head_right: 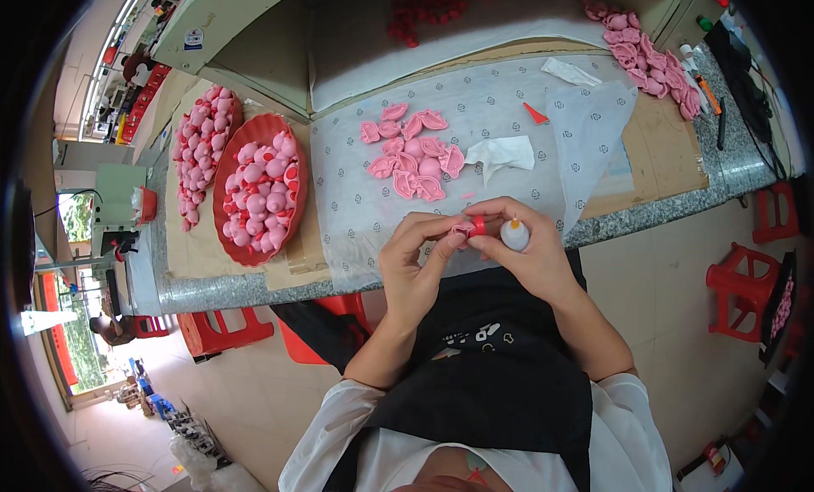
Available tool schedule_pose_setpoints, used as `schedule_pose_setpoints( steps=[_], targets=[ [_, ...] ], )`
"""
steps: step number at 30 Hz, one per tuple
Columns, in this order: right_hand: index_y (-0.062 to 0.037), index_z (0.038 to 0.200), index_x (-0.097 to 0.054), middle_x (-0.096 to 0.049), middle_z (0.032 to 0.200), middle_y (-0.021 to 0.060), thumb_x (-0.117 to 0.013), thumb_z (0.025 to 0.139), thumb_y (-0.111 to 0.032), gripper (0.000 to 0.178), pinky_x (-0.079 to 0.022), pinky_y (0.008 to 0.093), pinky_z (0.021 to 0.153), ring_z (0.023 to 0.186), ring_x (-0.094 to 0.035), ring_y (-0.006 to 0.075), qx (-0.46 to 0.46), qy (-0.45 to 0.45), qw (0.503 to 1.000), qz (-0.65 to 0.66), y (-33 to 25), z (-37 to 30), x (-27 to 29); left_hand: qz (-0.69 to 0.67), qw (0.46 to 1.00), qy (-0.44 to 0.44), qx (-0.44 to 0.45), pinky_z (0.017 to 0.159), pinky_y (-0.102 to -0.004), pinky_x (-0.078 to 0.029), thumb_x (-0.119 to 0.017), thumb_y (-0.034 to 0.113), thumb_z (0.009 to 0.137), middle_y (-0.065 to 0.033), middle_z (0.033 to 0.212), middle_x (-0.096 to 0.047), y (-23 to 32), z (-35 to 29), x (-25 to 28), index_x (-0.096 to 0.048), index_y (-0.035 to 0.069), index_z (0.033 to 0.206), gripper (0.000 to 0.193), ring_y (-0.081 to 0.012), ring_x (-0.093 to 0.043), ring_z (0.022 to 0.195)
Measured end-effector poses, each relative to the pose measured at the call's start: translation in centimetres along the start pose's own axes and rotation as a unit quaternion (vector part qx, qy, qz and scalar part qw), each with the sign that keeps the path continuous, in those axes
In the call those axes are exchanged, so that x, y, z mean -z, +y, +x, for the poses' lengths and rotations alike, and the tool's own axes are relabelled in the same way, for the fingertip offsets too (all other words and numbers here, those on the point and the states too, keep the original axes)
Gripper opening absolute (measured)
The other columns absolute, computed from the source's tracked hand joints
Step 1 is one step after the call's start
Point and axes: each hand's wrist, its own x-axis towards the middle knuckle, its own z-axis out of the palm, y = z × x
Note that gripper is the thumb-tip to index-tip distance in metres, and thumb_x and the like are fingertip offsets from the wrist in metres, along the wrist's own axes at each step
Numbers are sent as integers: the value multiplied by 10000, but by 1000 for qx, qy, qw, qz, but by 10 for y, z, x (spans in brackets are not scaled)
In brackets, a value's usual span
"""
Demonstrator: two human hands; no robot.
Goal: The recorder applies glue to small pink toy components and joins them together at a factory workbench.
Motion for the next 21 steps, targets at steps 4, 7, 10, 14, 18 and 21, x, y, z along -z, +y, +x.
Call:
schedule_pose_setpoints(
  steps=[4,7,10,14,18,21],
  targets=[
    [6,911,-523,-541,752,38,-563,714,13,201,-432,196,570,678,-517,80,82,18,994,-71,10,-4,-3,106,993,24,-39,617,-214,-416,-561,-7,732,-98,792,-556,9,0,-5,-593,-19,847,120,-124,-534,665],
    [-2,873,-532,-539,713,18,-584,705,-2,176,-426,187,567,667,-517,68,121,43,989,-78,21,-5,-4,45,999,1,-2,615,-210,-415,-550,-1,741,-91,809,-555,6,1,-2,-585,-27,869,135,-120,-529,675],
    [3,836,-531,-528,693,19,-595,692,0,158,-425,193,541,639,-511,77,91,56,994,-18,18,-5,-5,-94,993,-40,65,610,-209,-416,-545,7,747,-86,851,-549,-1,2,1,-574,-36,896,157,-117,-521,669],
    [11,807,-521,-518,678,33,-597,685,-8,145,-421,211,483,594,-502,88,27,55,989,134,13,2,0,-136,982,-75,109,675,-249,-413,-566,37,740,-101,924,-537,-1,13,4,-551,-32,951,223,-133,-515,744],
    [16,812,-510,-504,662,38,-590,690,-20,151,-412,220,452,558,-484,86,-10,24,979,201,5,0,1,-234,966,-97,-58,832,-340,-356,-618,84,691,-138,1047,-506,-24,11,-1,-534,-9,1006,339,-216,-467,977],
    [16,800,-503,-484,637,34,-580,694,-20,135,-406,227,433,532,-467,89,-48,-16,961,273,4,-4,-2,-186,966,-123,-129,888,-375,-320,-647,102,653,-152,1116,-477,-36,6,0,-524,-2,1033,413,-263,-439,1047]
  ],
)
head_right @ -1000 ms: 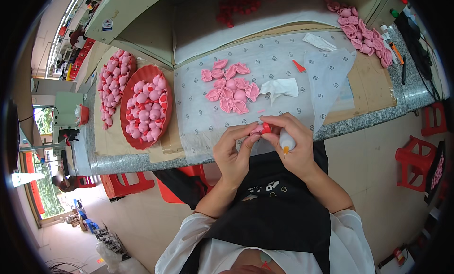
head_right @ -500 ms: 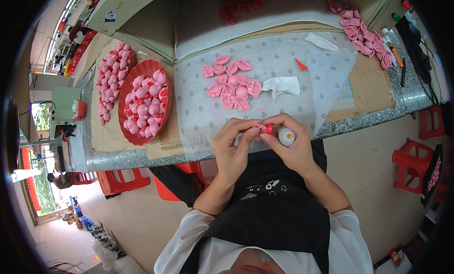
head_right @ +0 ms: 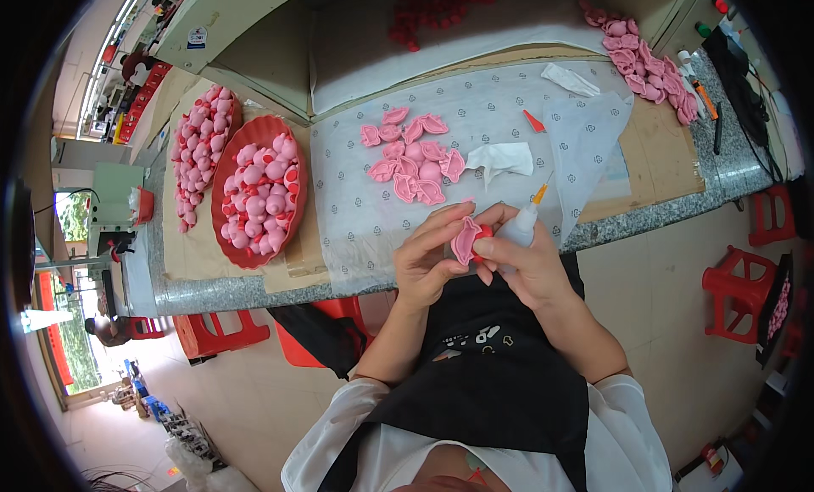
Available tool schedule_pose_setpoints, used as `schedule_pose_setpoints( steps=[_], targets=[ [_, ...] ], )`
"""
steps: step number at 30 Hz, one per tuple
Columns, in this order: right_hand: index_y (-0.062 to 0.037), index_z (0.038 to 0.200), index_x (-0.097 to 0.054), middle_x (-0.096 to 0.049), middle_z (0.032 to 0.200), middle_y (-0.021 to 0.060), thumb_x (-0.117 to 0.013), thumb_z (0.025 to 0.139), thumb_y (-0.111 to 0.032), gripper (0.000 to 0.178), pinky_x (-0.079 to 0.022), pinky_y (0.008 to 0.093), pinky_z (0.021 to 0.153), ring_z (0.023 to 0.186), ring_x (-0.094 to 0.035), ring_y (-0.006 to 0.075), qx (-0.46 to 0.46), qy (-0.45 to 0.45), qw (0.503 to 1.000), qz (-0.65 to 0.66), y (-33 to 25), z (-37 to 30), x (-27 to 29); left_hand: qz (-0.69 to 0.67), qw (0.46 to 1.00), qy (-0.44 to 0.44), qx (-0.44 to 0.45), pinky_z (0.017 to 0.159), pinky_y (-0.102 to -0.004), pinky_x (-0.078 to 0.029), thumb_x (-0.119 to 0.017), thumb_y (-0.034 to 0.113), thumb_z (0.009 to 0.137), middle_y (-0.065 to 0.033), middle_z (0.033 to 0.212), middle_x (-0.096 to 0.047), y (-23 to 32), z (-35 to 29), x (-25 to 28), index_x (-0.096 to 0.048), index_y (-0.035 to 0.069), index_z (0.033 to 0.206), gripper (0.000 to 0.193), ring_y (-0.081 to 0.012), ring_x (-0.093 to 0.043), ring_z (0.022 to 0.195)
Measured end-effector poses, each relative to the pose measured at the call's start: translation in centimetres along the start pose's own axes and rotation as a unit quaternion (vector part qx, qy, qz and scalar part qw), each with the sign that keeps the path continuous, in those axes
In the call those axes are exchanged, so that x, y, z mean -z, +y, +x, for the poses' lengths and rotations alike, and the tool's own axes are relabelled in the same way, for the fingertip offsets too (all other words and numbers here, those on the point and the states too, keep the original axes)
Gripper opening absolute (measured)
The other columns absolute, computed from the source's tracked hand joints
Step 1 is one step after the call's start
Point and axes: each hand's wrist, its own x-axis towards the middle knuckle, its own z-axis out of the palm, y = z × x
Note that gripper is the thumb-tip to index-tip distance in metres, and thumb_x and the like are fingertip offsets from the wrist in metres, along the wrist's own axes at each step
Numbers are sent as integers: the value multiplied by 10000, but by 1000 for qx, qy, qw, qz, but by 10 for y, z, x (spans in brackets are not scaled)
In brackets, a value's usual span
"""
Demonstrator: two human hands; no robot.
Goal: The recorder applies glue to small pink toy components and joins them together at a factory workbench.
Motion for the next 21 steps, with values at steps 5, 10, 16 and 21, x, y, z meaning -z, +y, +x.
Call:
schedule_pose_setpoints(
  steps=[5,10,16,21],
  targets=[
    [-8,990,-390,-443,887,99,-541,701,-11,326,-383,197,399,559,-459,93,60,13,996,-62,-1,-4,-13,-121,987,99,40,893,-364,-323,-597,142,726,-173,1136,-446,4,-3,-8,-453,-7,1095,424,-264,-432,1056],
    [-12,1021,-337,-352,1005,127,-502,685,-57,377,-429,213,393,653,-488,149,155,-22,964,-215,-21,-12,9,-311,927,151,143,905,-395,-322,-552,225,766,-171,1133,-438,14,-1,-9,-385,41,1147,454,-277,-446,1029],
    [28,953,-391,-392,902,87,-535,655,-18,335,-481,238,481,797,-504,172,263,95,903,-326,-38,-31,-4,-444,865,115,205,903,-387,-313,-518,269,785,-160,1134,-426,14,-4,-12,-388,76,1159,441,-261,-433,1029],
    [-45,815,-390,-419,785,64,-699,604,-154,390,-425,191,556,645,-449,96,406,83,879,-236,-35,-23,-10,-451,863,86,212,893,-385,-317,-525,245,778,-172,1116,-432,13,-5,-13,-390,69,1159,441,-272,-438,1013]
  ],
)
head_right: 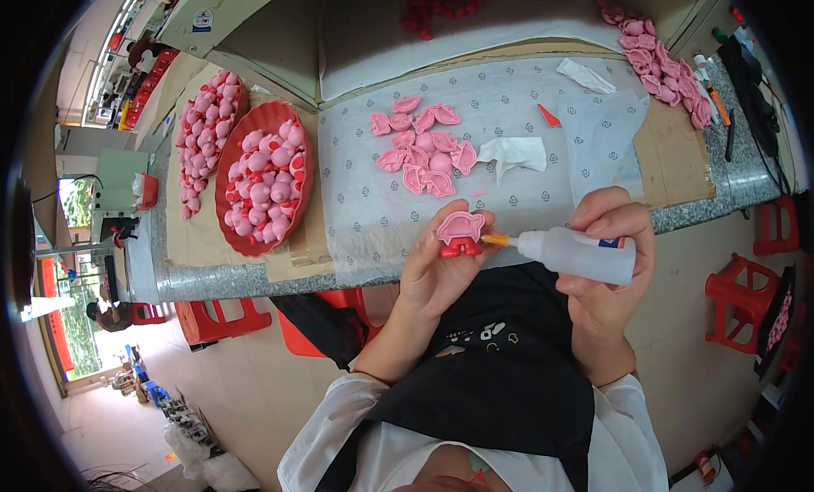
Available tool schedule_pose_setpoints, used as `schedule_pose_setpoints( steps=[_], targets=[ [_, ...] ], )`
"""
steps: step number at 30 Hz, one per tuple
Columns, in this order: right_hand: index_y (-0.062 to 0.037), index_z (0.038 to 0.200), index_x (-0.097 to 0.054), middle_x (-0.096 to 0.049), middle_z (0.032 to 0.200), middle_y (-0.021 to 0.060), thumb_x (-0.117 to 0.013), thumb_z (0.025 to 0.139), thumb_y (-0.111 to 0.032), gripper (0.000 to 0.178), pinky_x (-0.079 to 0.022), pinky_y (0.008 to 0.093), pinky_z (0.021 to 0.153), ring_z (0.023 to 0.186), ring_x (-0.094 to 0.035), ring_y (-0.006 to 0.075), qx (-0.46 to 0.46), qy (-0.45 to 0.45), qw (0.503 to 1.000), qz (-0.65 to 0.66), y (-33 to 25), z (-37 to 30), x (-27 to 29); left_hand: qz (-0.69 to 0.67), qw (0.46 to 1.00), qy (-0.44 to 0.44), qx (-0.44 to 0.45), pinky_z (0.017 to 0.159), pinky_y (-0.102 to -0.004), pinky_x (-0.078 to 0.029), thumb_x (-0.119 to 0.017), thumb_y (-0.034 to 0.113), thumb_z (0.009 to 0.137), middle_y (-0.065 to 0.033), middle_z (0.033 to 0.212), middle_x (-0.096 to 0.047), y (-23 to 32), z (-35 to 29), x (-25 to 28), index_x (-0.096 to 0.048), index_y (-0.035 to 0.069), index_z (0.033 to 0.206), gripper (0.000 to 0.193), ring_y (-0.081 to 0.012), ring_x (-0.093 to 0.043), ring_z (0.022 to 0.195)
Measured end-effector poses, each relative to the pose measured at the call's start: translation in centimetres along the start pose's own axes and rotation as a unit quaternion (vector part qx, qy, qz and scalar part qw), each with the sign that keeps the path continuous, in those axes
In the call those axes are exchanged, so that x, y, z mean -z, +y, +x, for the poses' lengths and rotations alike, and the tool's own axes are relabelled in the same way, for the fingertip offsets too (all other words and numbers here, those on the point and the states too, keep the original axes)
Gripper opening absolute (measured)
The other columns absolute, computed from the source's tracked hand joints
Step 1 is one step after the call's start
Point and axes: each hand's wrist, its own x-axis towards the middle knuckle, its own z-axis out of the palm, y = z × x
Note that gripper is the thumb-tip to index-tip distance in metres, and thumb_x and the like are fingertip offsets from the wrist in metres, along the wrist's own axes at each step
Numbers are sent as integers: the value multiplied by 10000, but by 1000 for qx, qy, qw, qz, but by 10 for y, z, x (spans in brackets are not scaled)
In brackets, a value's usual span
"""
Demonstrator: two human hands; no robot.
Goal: The recorder applies glue to small pink toy components and joins them together at a factory workbench.
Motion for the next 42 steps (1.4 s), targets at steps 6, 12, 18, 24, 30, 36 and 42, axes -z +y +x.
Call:
schedule_pose_setpoints(
  steps=[6,12,18,24,30,36,42],
  targets=[
    [-90,848,-494,-496,805,51,-808,439,-80,516,-388,221,537,605,-480,130,139,-144,975,-95,-1,-11,-1,43,999,4,5,884,-387,-323,-541,232,766,-193,1105,-442,-3,0,2,-396,45,1146,448,-282,-461,991],
    [-69,844,-475,-472,807,59,-779,502,-79,457,-388,196,522,587,-443,97,145,-201,960,-129,-4,-9,-6,57,998,14,5,862,-384,-348,-536,231,768,-199,1109,-443,-1,-1,2,-397,40,1143,443,-284,-481,970],
    [-64,842,-487,-482,823,66,-789,458,-48,489,-383,211,503,581,-466,120,145,-205,957,-146,-4,-10,-6,60,998,17,7,860,-377,-353,-537,237,767,-200,1109,-443,0,-1,0,-398,38,1142,447,-280,-482,970],
    [-66,844,-504,-495,844,70,-797,416,-21,520,-377,223,488,581,-491,142,139,-190,965,-111,-5,-10,-7,61,998,19,8,851,-362,-362,-542,239,763,-195,1104,-448,-1,0,0,-412,37,1131,439,-272,-486,965],
    [-72,844,-505,-502,834,68,-795,424,-25,513,-389,226,509,598,-499,147,134,-195,965,-111,-4,-14,-7,36,999,7,21,871,-337,-347,-567,209,751,-168,1099,-475,-1,-3,-3,-424,10,1115,439,-227,-483,982],
    [-66,848,-504,-504,828,71,-790,437,-25,502,-389,227,507,602,-504,149,146,-191,964,-112,-5,-13,-7,32,999,9,24,870,-342,-346,-570,209,748,-166,1100,-475,-1,-1,-4,-425,13,1116,442,-226,-483,981],
    [-68,847,-502,-514,842,81,-788,445,-26,496,-395,229,495,603,-510,159,146,-190,964,-119,-2,-13,-8,37,999,6,25,865,-339,-347,-568,204,746,-163,1100,-476,0,-2,-1,-428,14,1114,437,-221,-482,982]
  ],
)
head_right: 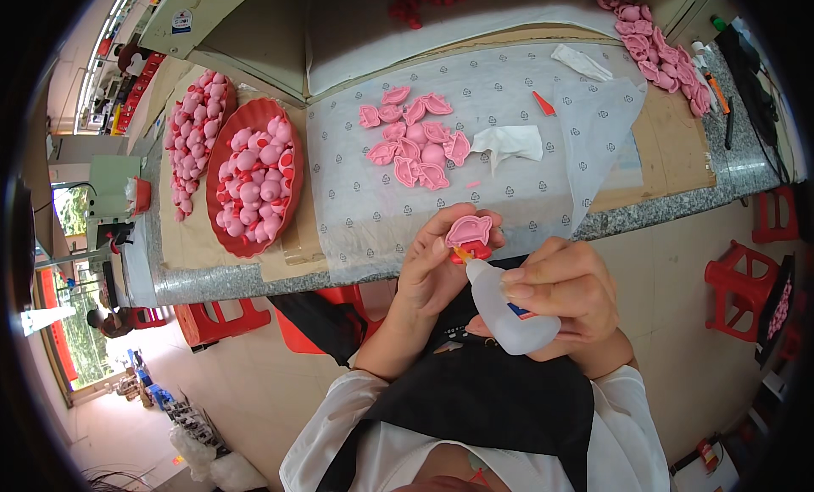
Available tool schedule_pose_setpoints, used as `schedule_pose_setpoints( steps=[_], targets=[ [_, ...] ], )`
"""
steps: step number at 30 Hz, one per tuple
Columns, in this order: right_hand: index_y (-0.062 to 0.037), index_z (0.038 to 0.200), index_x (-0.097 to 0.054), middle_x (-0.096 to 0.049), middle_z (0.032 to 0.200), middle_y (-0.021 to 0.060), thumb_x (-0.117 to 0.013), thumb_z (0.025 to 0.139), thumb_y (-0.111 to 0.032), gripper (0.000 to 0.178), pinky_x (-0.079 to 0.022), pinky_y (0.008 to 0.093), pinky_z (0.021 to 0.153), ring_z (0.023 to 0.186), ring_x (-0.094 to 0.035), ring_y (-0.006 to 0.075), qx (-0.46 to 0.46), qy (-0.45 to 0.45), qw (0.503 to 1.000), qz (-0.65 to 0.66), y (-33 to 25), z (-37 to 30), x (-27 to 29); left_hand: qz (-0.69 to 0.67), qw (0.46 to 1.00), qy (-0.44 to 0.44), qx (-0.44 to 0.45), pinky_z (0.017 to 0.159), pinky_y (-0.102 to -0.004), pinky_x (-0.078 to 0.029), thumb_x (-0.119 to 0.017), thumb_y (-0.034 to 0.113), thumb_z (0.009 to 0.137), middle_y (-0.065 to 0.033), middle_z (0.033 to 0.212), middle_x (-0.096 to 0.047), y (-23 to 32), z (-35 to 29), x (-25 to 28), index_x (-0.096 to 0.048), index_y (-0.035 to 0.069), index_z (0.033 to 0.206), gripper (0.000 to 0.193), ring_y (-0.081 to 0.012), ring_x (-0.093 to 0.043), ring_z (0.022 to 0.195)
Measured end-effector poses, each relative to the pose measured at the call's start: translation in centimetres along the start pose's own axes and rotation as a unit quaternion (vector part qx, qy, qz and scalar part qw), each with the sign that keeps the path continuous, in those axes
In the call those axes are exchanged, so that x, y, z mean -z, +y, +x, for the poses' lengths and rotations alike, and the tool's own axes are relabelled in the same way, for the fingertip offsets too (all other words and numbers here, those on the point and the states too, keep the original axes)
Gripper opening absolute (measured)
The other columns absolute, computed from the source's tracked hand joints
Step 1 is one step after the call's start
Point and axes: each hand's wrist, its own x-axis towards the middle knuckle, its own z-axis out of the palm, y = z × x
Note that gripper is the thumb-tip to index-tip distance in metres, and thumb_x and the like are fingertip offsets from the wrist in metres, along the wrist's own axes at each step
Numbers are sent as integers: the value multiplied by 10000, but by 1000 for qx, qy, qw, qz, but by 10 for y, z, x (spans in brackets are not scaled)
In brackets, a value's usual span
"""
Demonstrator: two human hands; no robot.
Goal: The recorder applies glue to small pink toy components and joins them together at a factory workbench.
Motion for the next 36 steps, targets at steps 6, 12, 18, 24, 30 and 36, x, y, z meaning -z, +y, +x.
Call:
schedule_pose_setpoints(
  steps=[6,12,18,24,30,36],
  targets=[
    [-70,852,-501,-516,838,85,-780,454,-20,489,-403,238,487,596,-510,164,9,-4,1000,-22,-2,0,0,6,1000,-2,2,866,-338,-346,-565,202,745,-169,1105,-471,0,-1,-1,-431,15,1114,435,-220,-481,982],
    [-67,845,-503,-516,824,86,-777,454,-20,480,-397,241,474,590,-508,161,28,4,998,-47,0,2,2,35,999,-12,0,849,-374,-359,-516,197,765,-202,1123,-429,-1,-2,3,-413,32,1138,421,-275,-469,976],
    [-62,837,-506,-508,801,84,-782,446,-21,481,-378,231,452,559,-495,158,38,17,997,-60,2,1,3,54,998,-13,-13,847,-378,-351,-513,192,756,-201,1129,-424,-2,-2,4,-412,38,1142,427,-284,-461,987],
    [-61,842,-507,-500,797,81,-787,438,-21,493,-367,231,443,536,-481,155,29,26,996,-74,0,2,5,69,997,-8,-17,855,-389,-341,-505,166,746,-197,1126,-427,-1,-2,3,-415,38,1147,430,-284,-449,1002],
    [-61,844,-510,-497,797,77,-788,430,-15,502,-363,230,441,530,-474,153,28,31,995,-90,0,3,8,43,999,-22,-21,902,-364,-302,-490,131,749,-203,1171,-395,0,-1,3,-410,42,1157,425,-253,-415,1062],
    [-68,846,-513,-497,797,74,-791,423,-14,508,-365,230,450,531,-472,153,28,30,996,-83,1,1,11,10,999,-30,-22,924,-351,-280,-491,130,762,-209,1177,-391,0,-2,7,-400,44,1166,424,-240,-405,1078]
  ],
)
